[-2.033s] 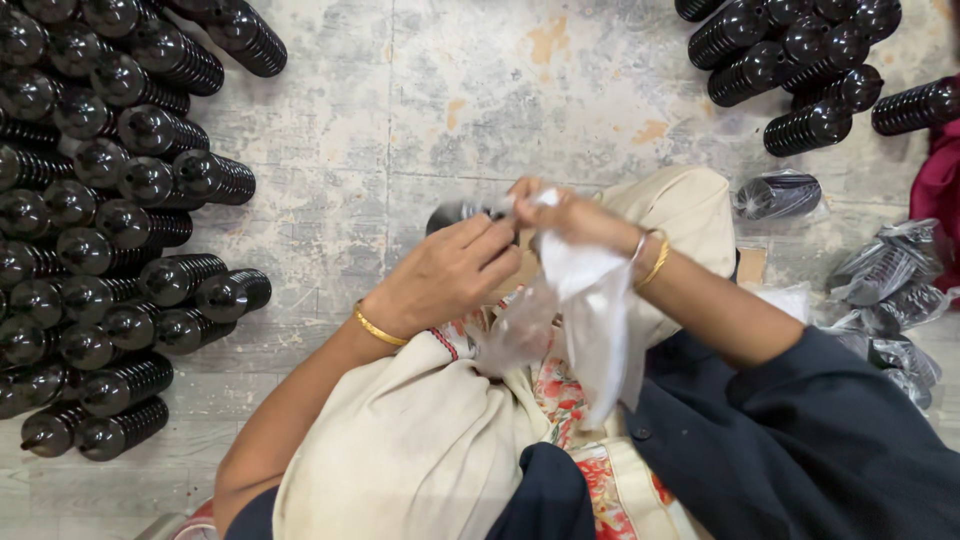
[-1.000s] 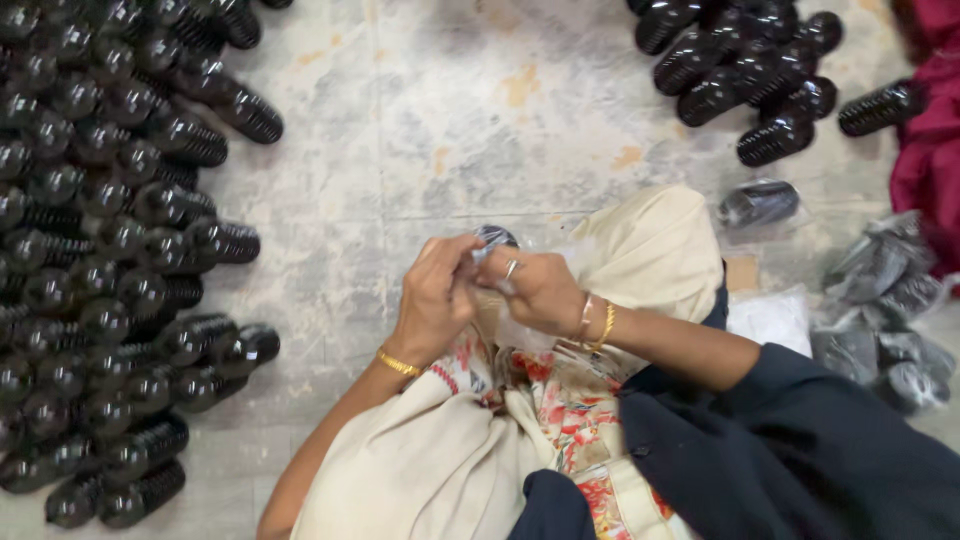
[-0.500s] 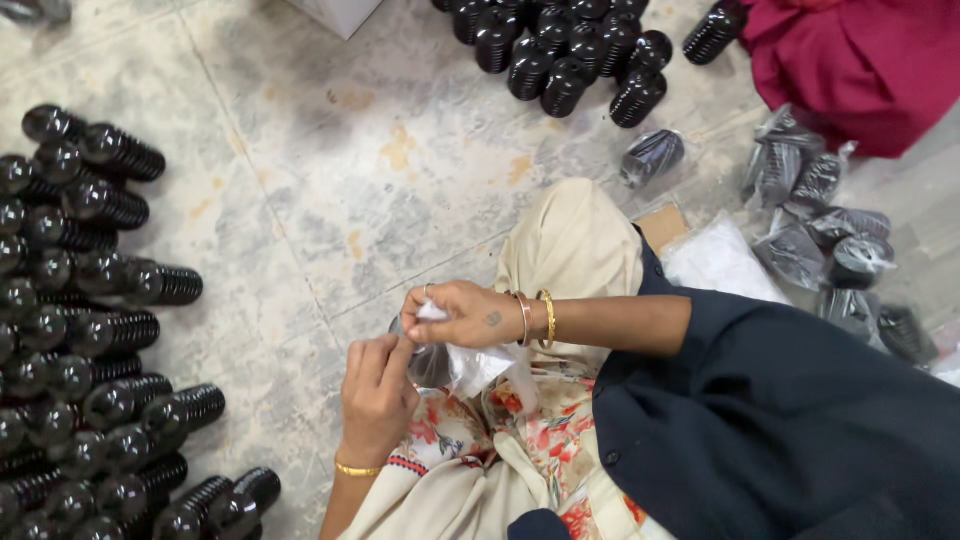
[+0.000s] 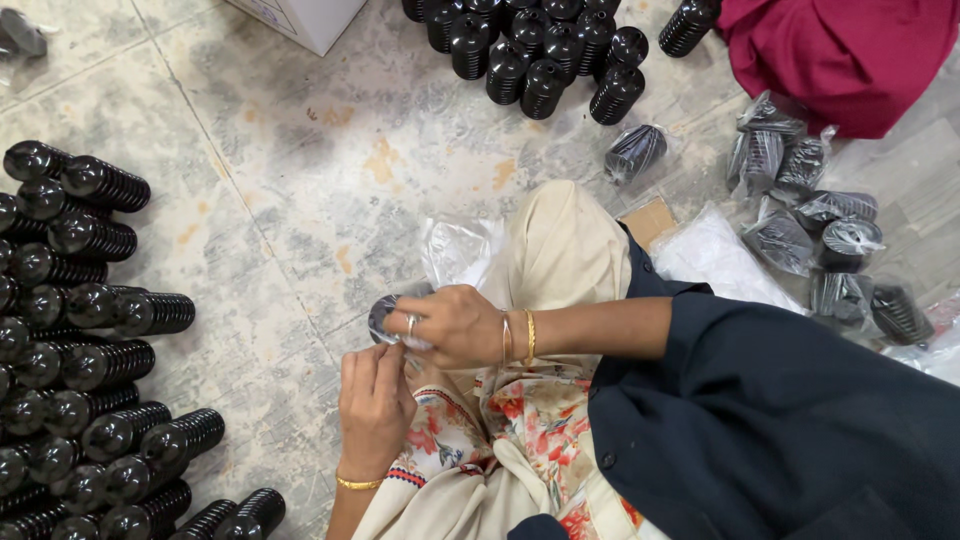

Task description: The person sits on the floor among piles of black plastic bottle caps and wraps each cap in a small clear plastic bag by hand, twisting the bag closed, and sets the wrapped cap aside with other finished ones.

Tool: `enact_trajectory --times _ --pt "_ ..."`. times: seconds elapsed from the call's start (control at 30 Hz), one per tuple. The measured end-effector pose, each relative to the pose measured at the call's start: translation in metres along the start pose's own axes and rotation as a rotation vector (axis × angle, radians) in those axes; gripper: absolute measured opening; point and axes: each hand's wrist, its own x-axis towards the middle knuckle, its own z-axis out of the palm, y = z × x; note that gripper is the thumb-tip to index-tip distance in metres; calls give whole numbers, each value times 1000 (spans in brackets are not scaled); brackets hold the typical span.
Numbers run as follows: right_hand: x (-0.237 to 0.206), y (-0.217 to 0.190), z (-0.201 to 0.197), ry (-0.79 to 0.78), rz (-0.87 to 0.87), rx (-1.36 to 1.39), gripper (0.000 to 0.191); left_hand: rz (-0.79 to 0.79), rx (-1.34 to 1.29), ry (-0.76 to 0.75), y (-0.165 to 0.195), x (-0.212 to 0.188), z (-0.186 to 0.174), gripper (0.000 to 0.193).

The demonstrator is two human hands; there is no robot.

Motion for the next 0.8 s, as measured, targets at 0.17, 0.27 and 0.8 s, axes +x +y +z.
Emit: enact_trajectory --times 0.17,0.27,0.8 --pt "11 17 -5 -226 223 567 27 21 52 33 -1 -1 -1 39" --pt "12 19 -9 -222 217 806 31 72 107 29 -2 -2 -1 39" --pt "3 -11 -4 98 -103 -191 35 -38 -42 163 1 2 1 25"
